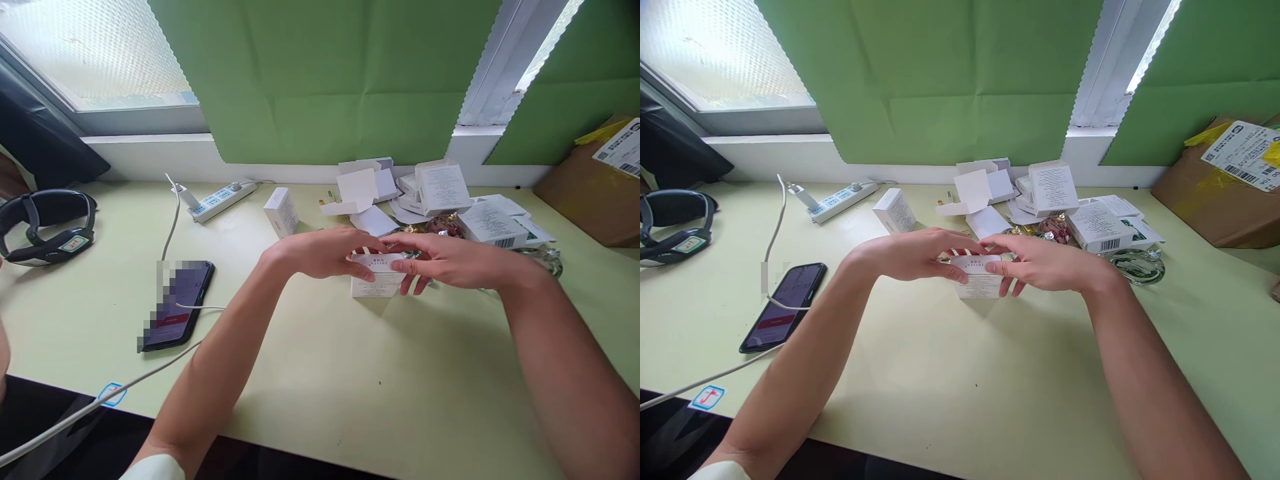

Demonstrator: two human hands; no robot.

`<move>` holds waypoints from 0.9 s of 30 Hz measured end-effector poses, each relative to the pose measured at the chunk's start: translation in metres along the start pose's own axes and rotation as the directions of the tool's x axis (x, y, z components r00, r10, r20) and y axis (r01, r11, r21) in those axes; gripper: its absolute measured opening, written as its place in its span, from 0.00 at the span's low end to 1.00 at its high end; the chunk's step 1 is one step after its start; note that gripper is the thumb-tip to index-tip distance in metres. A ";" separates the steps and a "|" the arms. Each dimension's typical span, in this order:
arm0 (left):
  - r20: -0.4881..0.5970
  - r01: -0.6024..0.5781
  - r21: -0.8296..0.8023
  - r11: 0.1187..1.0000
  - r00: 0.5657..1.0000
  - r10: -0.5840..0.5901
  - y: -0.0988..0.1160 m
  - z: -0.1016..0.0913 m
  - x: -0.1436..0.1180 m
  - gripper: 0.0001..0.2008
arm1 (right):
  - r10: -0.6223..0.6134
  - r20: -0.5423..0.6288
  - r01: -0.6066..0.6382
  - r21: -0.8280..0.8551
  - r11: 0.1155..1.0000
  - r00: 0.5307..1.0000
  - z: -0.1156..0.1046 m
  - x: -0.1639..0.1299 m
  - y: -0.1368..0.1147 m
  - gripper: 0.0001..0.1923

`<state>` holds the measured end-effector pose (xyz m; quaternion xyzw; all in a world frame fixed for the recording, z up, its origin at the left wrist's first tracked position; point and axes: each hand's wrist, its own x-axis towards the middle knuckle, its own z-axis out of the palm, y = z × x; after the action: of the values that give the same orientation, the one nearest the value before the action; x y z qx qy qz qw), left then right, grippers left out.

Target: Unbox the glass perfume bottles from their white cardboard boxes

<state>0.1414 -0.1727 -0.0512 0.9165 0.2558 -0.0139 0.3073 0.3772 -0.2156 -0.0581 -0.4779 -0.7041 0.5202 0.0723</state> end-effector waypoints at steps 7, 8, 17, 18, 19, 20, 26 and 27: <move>0.006 0.072 0.008 0.997 0.997 -0.072 -0.002 0.001 -0.001 0.22 | -0.029 -0.003 0.029 0.004 1.000 1.000 0.000 0.001 0.001 0.31; 0.013 0.071 0.008 0.997 0.997 -0.071 -0.002 0.001 -0.001 0.22 | -0.029 -0.005 0.029 0.009 1.000 1.000 0.000 0.001 0.001 0.31; 0.019 0.051 -0.028 0.998 0.999 -0.051 -0.001 0.002 0.001 0.20 | -0.031 -0.015 0.032 0.033 0.999 0.999 0.002 0.003 0.005 0.30; 0.018 0.055 -0.037 0.998 0.998 -0.054 -0.001 0.002 0.002 0.20 | -0.027 -0.017 0.027 0.041 0.999 0.999 0.002 0.003 0.006 0.30; 0.020 0.060 -0.046 0.997 0.998 -0.059 -0.001 0.002 0.002 0.20 | -0.020 -0.018 0.021 0.048 0.999 1.000 0.002 0.003 0.006 0.30; 0.022 0.064 -0.054 0.996 0.998 -0.063 -0.001 0.002 0.003 0.20 | -0.012 -0.020 0.014 0.055 0.998 1.000 0.002 0.004 0.006 0.31; 0.046 0.096 -0.076 0.992 0.995 -0.093 -0.004 0.002 0.003 0.21 | 0.000 -0.020 0.001 0.051 0.999 1.000 0.001 0.004 0.007 0.33; 0.048 0.108 -0.066 0.992 0.993 -0.105 -0.004 0.002 0.002 0.22 | 0.002 -0.025 -0.001 0.040 0.999 1.000 0.001 0.004 0.007 0.33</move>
<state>0.1416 -0.1699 -0.0555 0.8900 0.2976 -0.0419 0.3428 0.3790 -0.2133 -0.0653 -0.4836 -0.6923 0.5279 0.0903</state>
